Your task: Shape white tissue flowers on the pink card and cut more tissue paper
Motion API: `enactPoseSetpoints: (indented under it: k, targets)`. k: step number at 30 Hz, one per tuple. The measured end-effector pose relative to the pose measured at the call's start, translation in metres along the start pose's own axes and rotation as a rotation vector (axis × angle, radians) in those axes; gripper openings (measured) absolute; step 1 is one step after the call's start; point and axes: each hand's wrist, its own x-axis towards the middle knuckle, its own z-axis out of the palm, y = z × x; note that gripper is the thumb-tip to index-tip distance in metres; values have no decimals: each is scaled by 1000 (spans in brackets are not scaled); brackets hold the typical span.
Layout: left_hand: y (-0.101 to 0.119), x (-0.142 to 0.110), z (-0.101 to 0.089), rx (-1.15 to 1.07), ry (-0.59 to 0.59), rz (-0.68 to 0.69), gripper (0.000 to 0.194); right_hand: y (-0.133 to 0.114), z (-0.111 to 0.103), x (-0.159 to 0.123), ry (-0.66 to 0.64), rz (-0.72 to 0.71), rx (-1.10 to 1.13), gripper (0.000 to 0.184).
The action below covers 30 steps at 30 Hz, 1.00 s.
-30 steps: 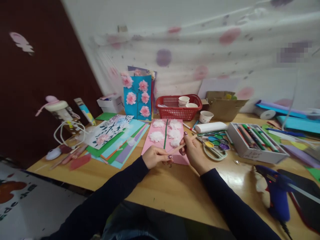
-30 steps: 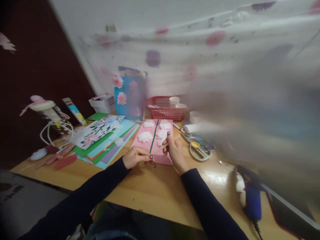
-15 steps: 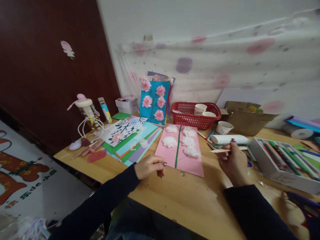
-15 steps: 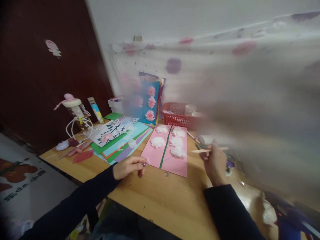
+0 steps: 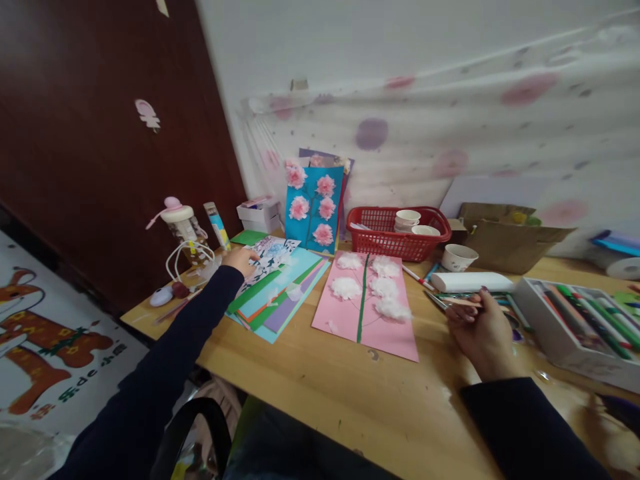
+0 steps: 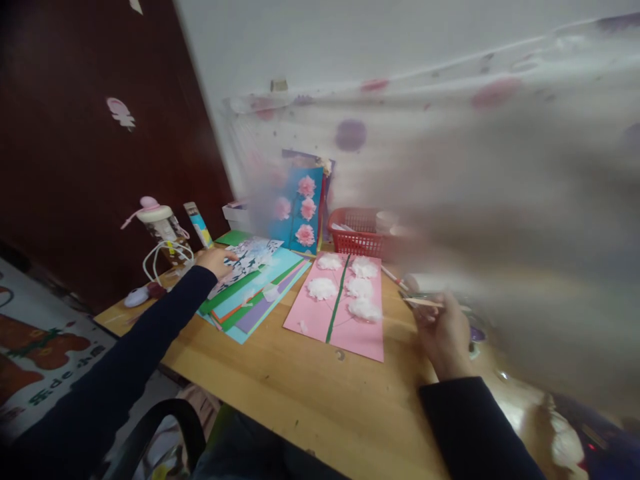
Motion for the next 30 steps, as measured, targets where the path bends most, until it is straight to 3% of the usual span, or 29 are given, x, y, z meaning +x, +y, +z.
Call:
enactPoseSetpoints:
  k: [3, 10, 16, 18, 19, 21, 24, 27, 30]
  targets:
    - [-2, 4, 11, 2, -34, 21, 18, -3, 1, -1, 55, 150, 154, 36]
    - [4, 9, 28, -21, -82, -7, 8, -6, 1, -4, 39, 219, 207, 38]
    - [9, 12, 13, -176, 13, -43, 21, -6, 7, -9, 28, 262, 243, 37]
    - [19, 10, 3, -326, 21, -40, 27, -5, 10, -11, 18, 263, 215, 35]
    - [27, 7, -1, -452, 14, -41, 28, -4, 12, -13, 14, 260, 194, 35]
    - [49, -4, -8, -934, -44, -61, 26, -2, 15, -16, 11, 243, 139, 33]
    - [94, -29, -13, -1476, -262, -12, 33, 3, 19, -21, -16, 191, 47, 30]
    - [145, -57, -12, -1685, -509, 61, 44, 9, 21, -25, -44, 144, -35, 33]
    - [188, -80, -5, -1730, -765, 188, 44, 15, 18, -26, -67, 109, -120, 32]
